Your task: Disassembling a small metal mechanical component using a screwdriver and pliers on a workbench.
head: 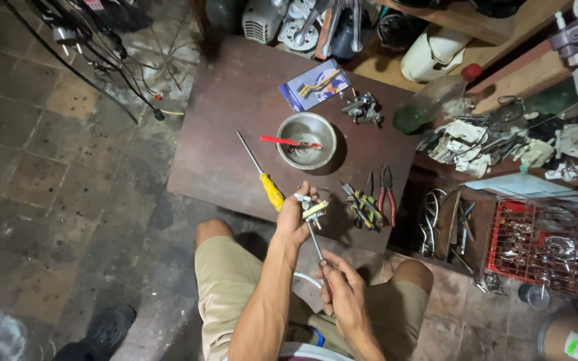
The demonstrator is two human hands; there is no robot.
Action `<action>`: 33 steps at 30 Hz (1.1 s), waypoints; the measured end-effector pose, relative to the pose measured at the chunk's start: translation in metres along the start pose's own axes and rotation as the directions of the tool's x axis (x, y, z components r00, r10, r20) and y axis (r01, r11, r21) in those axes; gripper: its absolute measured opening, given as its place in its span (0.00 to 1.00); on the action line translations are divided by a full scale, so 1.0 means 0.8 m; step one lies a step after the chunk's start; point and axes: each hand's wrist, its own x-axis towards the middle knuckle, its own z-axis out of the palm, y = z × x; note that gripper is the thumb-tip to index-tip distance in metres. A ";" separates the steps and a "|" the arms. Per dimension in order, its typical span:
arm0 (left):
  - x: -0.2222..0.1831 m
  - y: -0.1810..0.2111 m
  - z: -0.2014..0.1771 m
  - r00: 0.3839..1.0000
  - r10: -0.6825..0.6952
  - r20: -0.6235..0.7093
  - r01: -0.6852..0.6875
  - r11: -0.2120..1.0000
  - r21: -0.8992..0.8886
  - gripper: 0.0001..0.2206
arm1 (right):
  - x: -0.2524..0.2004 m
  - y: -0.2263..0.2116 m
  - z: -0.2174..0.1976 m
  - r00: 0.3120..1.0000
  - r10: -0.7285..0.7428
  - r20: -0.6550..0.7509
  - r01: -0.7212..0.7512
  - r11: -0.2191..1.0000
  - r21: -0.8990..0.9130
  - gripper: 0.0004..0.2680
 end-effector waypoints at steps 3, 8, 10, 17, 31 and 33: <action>-0.037 0.013 0.028 0.998 -0.051 -0.029 0.051 0.998 -0.032 0.09 | -0.005 0.001 -0.005 0.994 0.067 0.085 -0.084 0.972 0.220 0.20; -0.049 0.012 0.039 0.997 -0.073 -0.021 0.073 0.997 -0.004 0.08 | -0.008 0.005 -0.005 0.981 0.114 0.154 -0.166 0.908 0.385 0.17; -0.055 0.008 0.047 0.998 -0.066 -0.024 0.067 0.996 0.061 0.11 | -0.018 -0.002 0.007 0.986 0.104 0.132 -0.152 0.887 0.436 0.15; -0.040 -0.014 0.042 0.998 0.035 0.056 -0.040 0.995 0.091 0.17 | -0.026 -0.008 0.013 0.991 0.133 0.007 -0.131 0.959 0.250 0.18; -0.069 -0.029 0.030 0.998 0.043 0.056 -0.049 0.993 0.104 0.09 | -0.033 0.004 0.014 0.979 0.200 0.037 -0.197 0.887 0.417 0.18; -0.077 -0.033 0.037 0.988 0.116 0.101 -0.123 0.991 0.061 0.07 | -0.047 -0.010 0.023 0.980 0.182 -0.076 -0.144 0.924 0.354 0.17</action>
